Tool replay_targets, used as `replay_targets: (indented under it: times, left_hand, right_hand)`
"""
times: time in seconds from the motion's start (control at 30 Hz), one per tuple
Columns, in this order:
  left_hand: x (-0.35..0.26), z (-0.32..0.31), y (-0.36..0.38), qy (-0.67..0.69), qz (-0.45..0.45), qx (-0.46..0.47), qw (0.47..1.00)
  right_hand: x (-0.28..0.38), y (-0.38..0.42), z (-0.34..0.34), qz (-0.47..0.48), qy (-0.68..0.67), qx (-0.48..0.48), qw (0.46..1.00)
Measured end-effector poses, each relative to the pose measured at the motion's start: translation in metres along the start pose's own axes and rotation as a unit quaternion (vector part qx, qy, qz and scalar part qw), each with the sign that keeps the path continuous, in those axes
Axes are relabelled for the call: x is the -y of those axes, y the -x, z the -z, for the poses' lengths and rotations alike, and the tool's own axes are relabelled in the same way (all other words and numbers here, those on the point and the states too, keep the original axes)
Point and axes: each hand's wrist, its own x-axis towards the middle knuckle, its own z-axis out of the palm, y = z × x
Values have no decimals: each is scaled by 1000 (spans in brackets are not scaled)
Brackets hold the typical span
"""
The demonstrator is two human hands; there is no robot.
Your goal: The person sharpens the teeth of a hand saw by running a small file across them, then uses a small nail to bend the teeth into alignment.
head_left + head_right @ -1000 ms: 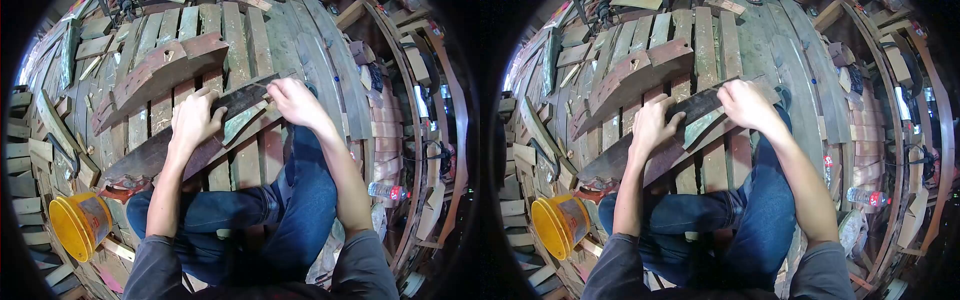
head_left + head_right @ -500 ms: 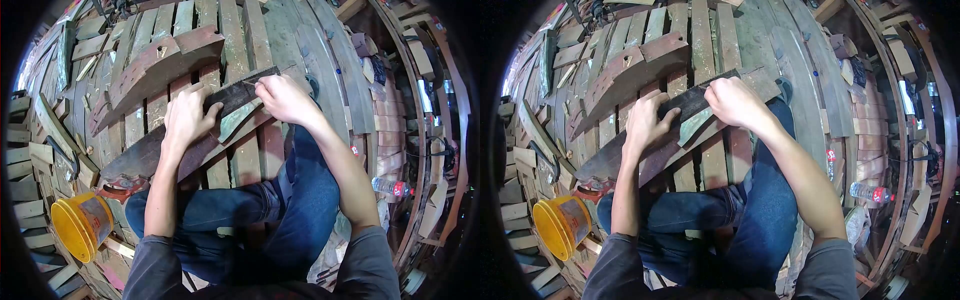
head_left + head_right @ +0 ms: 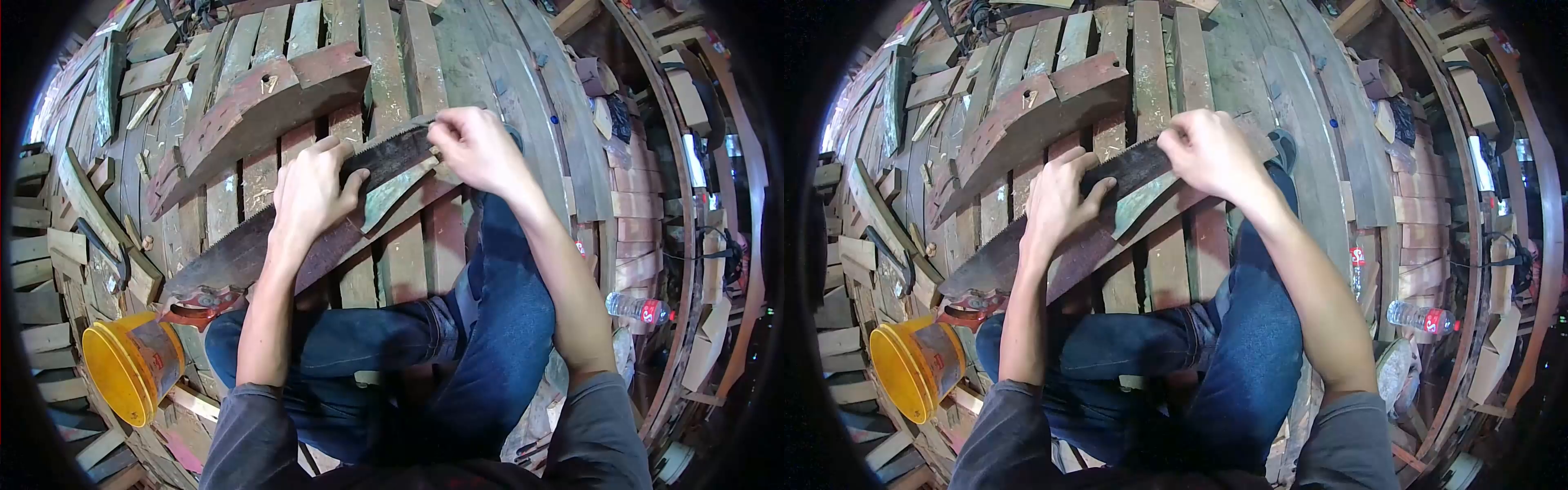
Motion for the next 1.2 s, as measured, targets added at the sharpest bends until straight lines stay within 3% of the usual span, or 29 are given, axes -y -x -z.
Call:
replay_targets:
  times: [0.1,0.3,0.7,1.0,1.1,1.2]
  left_hand:
    - [-2,-2,3,-10,-16,-24,1000]
    - [-8,0,6,-35,-28,-24,999]
    - [-9,-2,8,-44,-49,-36,997]
    - [-11,-2,8,-48,-39,-26,998]
    - [-10,-3,8,-44,-41,-29,998]
    - [-9,-3,8,-39,-41,-30,998]
  right_hand:
    - [-13,-4,0,-47,-123,36,991]
    - [-8,-6,-7,-119,-146,64,980]
    - [2,-13,-2,-102,-103,67,987]
    - [13,-22,-2,-35,28,75,996]
    - [3,-25,-13,32,65,-5,997]
    - [8,-23,-3,-31,-35,53,997]
